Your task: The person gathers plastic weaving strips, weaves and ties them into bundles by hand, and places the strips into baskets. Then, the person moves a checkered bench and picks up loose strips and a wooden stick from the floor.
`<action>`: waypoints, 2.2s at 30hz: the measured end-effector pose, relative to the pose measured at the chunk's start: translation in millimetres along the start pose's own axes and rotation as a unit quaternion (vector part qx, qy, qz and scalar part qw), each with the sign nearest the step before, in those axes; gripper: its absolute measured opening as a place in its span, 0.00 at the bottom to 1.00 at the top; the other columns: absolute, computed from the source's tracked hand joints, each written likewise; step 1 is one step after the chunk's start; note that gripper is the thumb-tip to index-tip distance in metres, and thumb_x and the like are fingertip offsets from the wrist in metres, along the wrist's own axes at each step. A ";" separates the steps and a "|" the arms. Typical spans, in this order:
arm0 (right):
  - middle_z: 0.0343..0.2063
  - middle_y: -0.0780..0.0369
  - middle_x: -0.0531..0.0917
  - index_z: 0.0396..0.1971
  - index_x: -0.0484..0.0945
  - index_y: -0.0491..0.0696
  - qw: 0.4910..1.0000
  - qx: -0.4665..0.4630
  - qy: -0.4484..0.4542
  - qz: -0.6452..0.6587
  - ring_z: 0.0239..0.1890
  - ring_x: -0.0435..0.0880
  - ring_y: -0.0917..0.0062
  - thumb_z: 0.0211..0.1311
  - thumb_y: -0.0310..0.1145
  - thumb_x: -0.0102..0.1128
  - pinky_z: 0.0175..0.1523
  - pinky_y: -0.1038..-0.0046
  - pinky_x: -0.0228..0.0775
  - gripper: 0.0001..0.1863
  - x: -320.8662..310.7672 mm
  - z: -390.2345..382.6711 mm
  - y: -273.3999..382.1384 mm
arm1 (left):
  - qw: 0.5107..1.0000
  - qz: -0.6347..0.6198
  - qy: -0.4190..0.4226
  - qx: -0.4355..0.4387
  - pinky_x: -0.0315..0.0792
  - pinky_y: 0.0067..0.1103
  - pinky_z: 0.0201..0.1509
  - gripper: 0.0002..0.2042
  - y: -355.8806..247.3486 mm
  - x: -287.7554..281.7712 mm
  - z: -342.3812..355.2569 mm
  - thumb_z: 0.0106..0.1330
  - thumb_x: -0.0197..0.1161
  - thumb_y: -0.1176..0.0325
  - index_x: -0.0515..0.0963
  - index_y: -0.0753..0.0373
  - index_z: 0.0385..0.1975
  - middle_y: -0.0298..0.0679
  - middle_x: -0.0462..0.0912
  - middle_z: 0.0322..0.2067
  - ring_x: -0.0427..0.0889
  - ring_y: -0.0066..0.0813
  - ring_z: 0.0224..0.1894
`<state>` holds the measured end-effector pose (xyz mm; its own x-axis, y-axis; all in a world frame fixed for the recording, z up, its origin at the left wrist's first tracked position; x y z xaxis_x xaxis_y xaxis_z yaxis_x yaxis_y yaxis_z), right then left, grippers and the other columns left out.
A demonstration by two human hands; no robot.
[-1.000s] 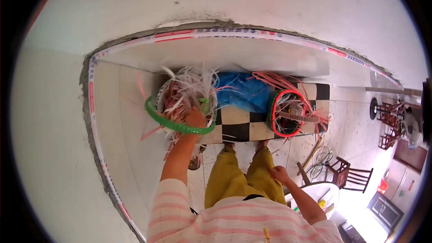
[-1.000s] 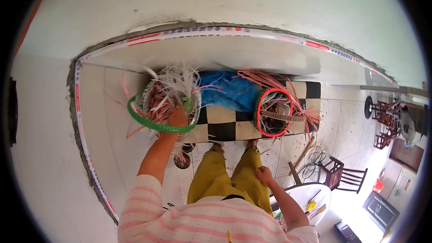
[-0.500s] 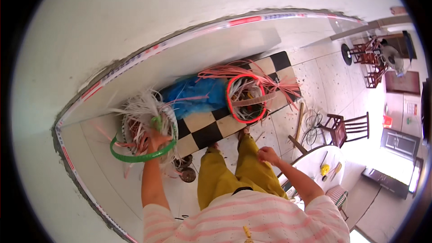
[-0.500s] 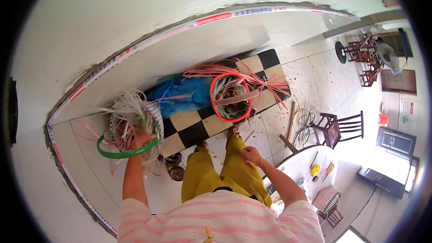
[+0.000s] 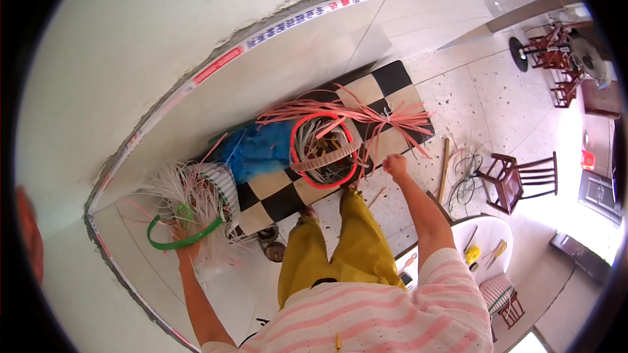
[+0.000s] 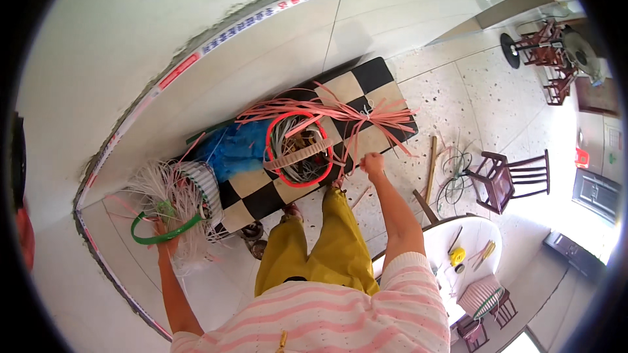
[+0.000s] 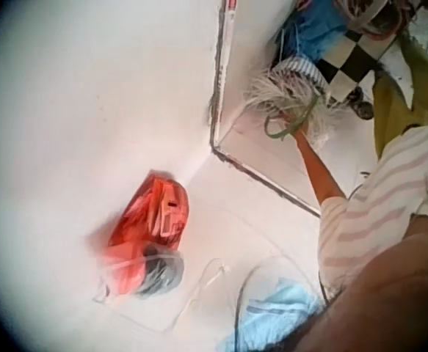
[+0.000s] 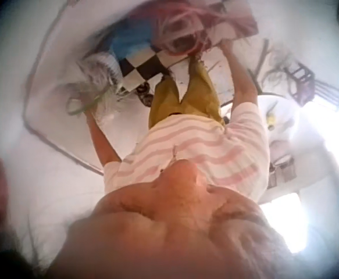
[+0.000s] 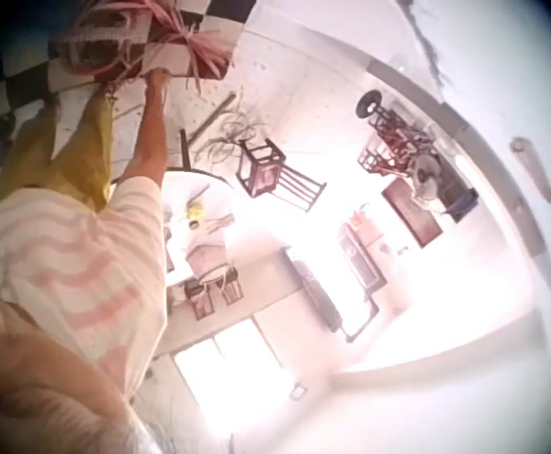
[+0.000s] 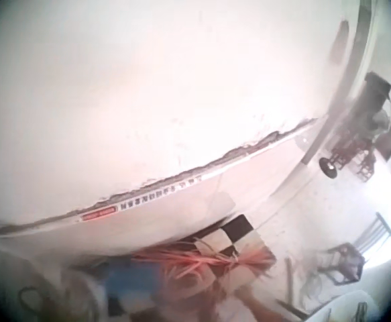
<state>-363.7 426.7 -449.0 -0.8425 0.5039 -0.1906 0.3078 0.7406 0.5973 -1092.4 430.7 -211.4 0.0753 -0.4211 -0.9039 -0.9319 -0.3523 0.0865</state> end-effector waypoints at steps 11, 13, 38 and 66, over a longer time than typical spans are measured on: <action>0.20 0.63 0.75 0.28 0.75 0.45 0.964 0.097 -0.087 0.233 0.18 0.71 0.79 0.51 0.43 0.65 0.19 0.79 0.56 0.16 64.6 156.9 0.9 | 0.951 0.216 0.020 -0.222 0.70 0.34 0.45 0.10 43.0 -116.3 -93.4 0.54 0.62 0.65 0.75 0.60 0.34 0.42 0.76 0.39 0.75 0.43 0.44; 0.20 0.64 0.75 0.29 0.76 0.46 0.962 -0.002 -0.006 0.272 0.18 0.71 0.78 0.52 0.41 0.63 0.20 0.76 0.60 0.13 52.8 188.1 16.8 | 0.963 0.206 -0.046 -0.170 0.70 0.33 0.42 0.09 -22.6 -135.3 -82.0 0.55 0.61 0.66 0.75 0.60 0.33 0.42 0.77 0.35 0.76 0.43 0.41; 0.23 0.66 0.65 0.30 0.64 0.44 0.757 -0.255 0.381 0.466 0.30 0.68 0.77 0.62 0.28 0.46 0.48 0.71 0.65 0.04 38.1 -395.6 322.3 | 0.727 -0.441 -0.016 0.526 0.59 0.34 0.59 0.36 -501.1 -219.1 -195.2 0.39 0.70 0.67 0.62 0.61 0.53 0.45 0.75 0.37 0.75 0.41 0.44; 0.21 0.68 0.70 0.29 0.69 0.43 0.667 -0.415 0.567 -0.247 0.26 0.66 0.86 0.48 0.22 0.54 0.30 0.81 0.60 0.07 228.2 -558.5 226.5 | 0.887 -0.334 -0.003 0.319 0.71 0.29 0.35 0.19 -128.0 -206.1 -229.7 0.51 0.66 0.66 0.70 0.62 0.43 0.46 0.79 0.28 0.79 0.42 0.32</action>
<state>-733.2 461.1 77.9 -0.6883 -0.7195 -0.0923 -0.0848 -0.0466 0.9953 -907.1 370.6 60.0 0.6854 -0.2921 -0.6670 -0.6919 0.0243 -0.7216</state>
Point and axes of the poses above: each hand's wrist, its own z-axis towards the middle knuckle, its own x-axis out of the palm, y = z × x, the point moved 6 cm from there along z, towards the middle knuckle
